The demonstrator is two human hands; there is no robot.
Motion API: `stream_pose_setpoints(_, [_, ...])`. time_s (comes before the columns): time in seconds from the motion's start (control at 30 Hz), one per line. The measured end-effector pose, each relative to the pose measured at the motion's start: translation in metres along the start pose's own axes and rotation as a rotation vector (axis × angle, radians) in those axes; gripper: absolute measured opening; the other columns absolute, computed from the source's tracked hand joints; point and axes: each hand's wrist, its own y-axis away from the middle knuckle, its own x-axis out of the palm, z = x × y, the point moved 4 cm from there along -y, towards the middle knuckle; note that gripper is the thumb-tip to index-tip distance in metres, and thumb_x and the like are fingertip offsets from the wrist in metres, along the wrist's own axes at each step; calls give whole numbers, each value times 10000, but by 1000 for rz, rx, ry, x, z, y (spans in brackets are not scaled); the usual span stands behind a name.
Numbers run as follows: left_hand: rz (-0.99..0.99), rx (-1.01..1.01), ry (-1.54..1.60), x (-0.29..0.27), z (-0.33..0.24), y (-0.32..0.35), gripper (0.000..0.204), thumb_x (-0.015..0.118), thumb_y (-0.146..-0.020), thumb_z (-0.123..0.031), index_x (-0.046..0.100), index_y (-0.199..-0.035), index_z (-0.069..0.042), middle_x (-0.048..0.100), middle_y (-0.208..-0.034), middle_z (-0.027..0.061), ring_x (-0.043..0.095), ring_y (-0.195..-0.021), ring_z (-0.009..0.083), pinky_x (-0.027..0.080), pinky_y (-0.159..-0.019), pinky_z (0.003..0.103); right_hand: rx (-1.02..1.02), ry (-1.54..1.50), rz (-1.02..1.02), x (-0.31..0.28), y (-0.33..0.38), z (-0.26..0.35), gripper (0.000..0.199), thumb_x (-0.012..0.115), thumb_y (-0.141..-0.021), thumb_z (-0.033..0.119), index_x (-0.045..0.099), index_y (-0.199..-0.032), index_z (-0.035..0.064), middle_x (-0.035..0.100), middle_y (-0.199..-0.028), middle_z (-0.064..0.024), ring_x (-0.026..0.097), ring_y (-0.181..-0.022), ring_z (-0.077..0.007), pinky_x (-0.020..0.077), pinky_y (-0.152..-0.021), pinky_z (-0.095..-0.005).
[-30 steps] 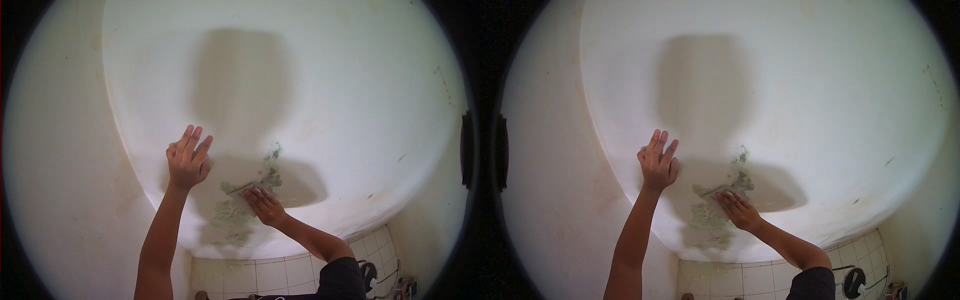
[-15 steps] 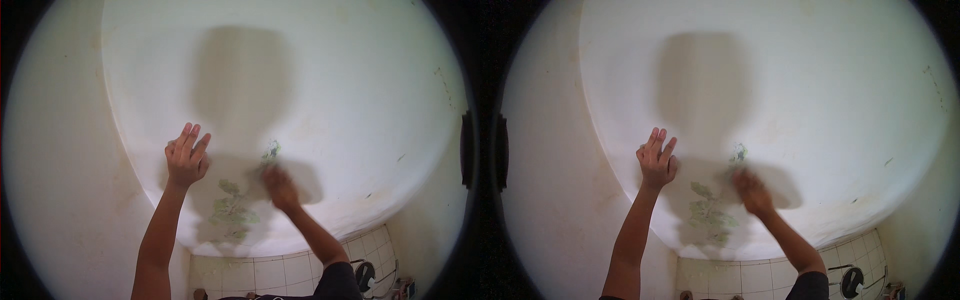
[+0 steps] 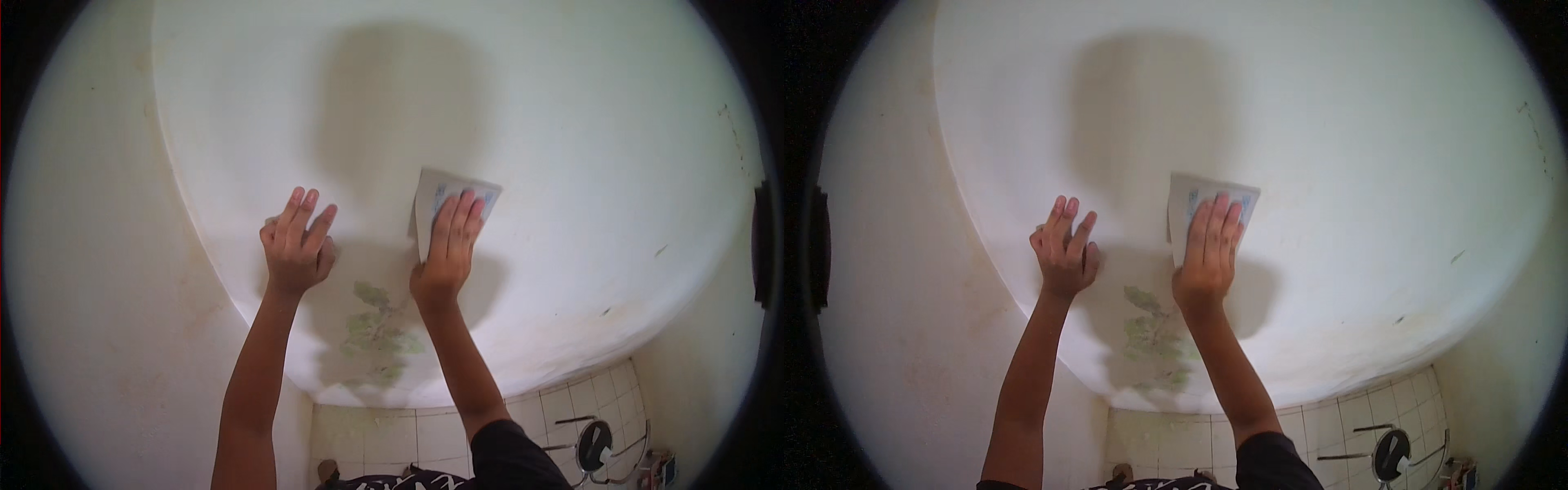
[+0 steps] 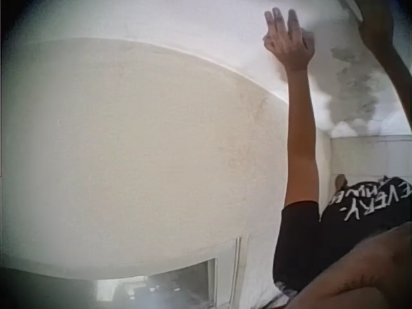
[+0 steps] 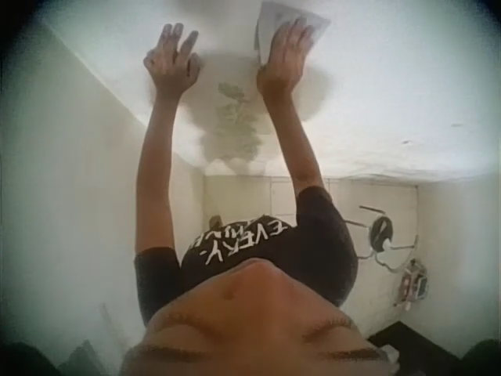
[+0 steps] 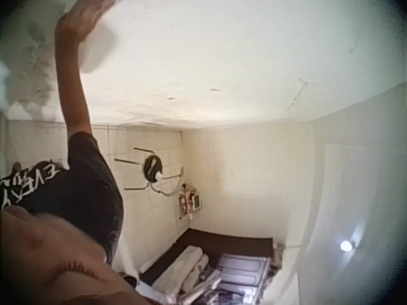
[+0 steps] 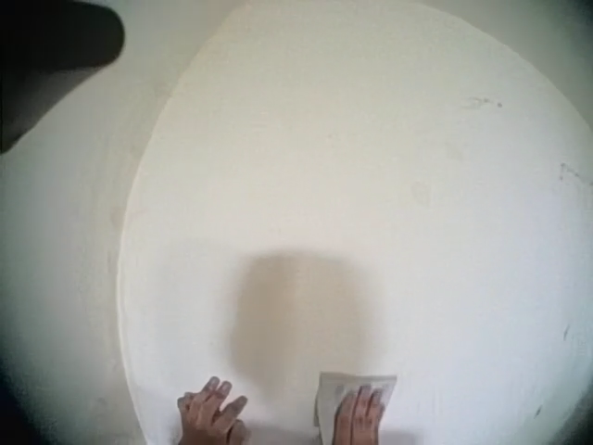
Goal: The recorder uses sandpaper to sand a wall, removing old paint or smoothing the surface.
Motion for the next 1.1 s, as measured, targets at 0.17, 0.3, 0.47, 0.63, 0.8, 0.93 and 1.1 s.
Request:
stream_pose_setpoints(0.17, [-9, 14, -1, 1, 0, 8, 461, 548, -791, -153, 670, -1235, -177, 557, -1398, 81, 505, -1325, 231, 353, -906, 384, 137, -18, 261, 21, 166, -18, 717, 491, -698, -121, 421, -1412, -101, 354, -1501, -310, 300, -1404, -511, 258, -1142, -595])
stream_pose_setpoints(0.3, [-3, 4, 15, 4, -4, 5, 470, 553, -798, -163, 661, -1255, -173, 554, -1401, 84, 493, -1335, 233, 348, -913, 381, 174, -39, 244, 15, 136, -19, 701, 505, -709, -133, 440, -1406, -91, 365, -1508, -285, 309, -1409, -496, 259, -1140, -600])
stream_pose_setpoints(0.47, [17, 3, -11, 0, 0, 7, 455, 558, -801, -171, 667, -1243, -172, 557, -1398, 83, 503, -1326, 233, 346, -922, 383, 50, -78, 109, -5, 11, -8, 771, 434, -673, -147, 386, -1439, -81, 306, -1533, -297, 228, -1427, -523, 202, -1166, -591])
stream_pose_setpoints(0.63, [20, -9, 13, 4, -4, 6, 454, 565, -787, -162, 672, -1228, -172, 558, -1399, 80, 506, -1324, 235, 351, -923, 390, 216, -64, 305, 20, 183, -31, 678, 466, -774, -152, 427, -1442, -42, 331, -1538, -256, 276, -1427, -483, 254, -1150, -585])
stream_pose_setpoints(0.8, [-20, 1, 14, 1, 0, 5, 449, 567, -782, -166, 676, -1217, -173, 570, -1386, 80, 505, -1327, 235, 362, -907, 395, 35, -87, 86, -2, 33, -21, 761, 456, -695, -123, 381, -1451, -70, 291, -1540, -301, 204, -1441, -521, 185, -1164, -598])
stream_pose_setpoints(0.93, [4, -5, -3, -2, 3, 6, 453, 569, -781, -170, 674, -1221, -178, 567, -1389, 79, 504, -1328, 234, 365, -900, 399, 102, -64, 198, 6, 80, -20, 760, 455, -691, -114, 384, -1447, -73, 307, -1532, -302, 218, -1437, -517, 190, -1164, -598])
stream_pose_setpoints(1.1, [-13, -10, 13, 5, -1, 1, 449, 572, -777, -169, 680, -1213, -182, 560, -1398, 78, 504, -1327, 233, 364, -897, 400, 236, -38, 302, 15, 168, -37, 722, 485, -727, -49, 385, -1441, -85, 314, -1529, -302, 211, -1435, -525, 167, -1170, -600])
